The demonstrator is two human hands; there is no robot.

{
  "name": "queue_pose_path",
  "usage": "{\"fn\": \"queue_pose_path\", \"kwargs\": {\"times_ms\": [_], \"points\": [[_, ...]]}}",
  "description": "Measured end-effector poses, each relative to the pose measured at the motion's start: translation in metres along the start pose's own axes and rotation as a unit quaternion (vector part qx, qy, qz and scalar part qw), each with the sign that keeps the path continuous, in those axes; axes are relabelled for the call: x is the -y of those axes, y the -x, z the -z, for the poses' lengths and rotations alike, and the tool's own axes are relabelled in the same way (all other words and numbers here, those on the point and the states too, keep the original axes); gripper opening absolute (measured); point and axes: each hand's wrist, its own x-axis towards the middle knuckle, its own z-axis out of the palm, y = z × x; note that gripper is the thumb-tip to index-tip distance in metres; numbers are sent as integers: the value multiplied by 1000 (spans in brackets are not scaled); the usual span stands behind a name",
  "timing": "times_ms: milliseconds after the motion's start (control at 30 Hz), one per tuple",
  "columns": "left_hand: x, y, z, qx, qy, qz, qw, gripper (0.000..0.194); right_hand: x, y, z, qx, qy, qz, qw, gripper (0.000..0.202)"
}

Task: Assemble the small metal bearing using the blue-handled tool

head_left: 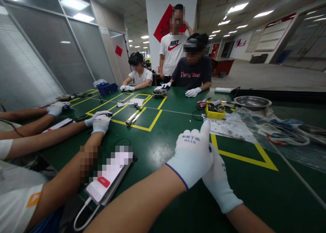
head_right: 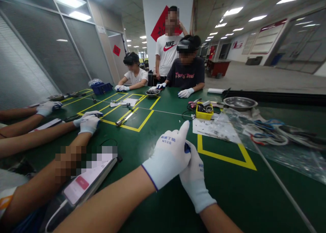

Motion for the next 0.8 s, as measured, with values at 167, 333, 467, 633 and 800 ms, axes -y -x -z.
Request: {"fn": "queue_pose_path", "kwargs": {"times_ms": [167, 333, 467, 633, 800], "points": [[56, -11, -28, -114, 283, 80, 949, 69, 14, -7, 5, 5, -4, -75, 997, 52], [125, -52, -26, -136, 50, 307, 941, 70, 19, -8, 4, 9, -16, -94, 995, 51], [161, -71, -19, -70, -48, 389, 917, 80, 17, -5, 4, 18, -12, -74, 997, 46], [191, -77, -18, -37, -85, 424, 901, 82, 28, 0, 3, 13, 2, -91, 996, 51], [208, -80, -19, -10, -108, 444, 889, 83, 33, 1, 1, -2, 7, -92, 996, 53]]}}
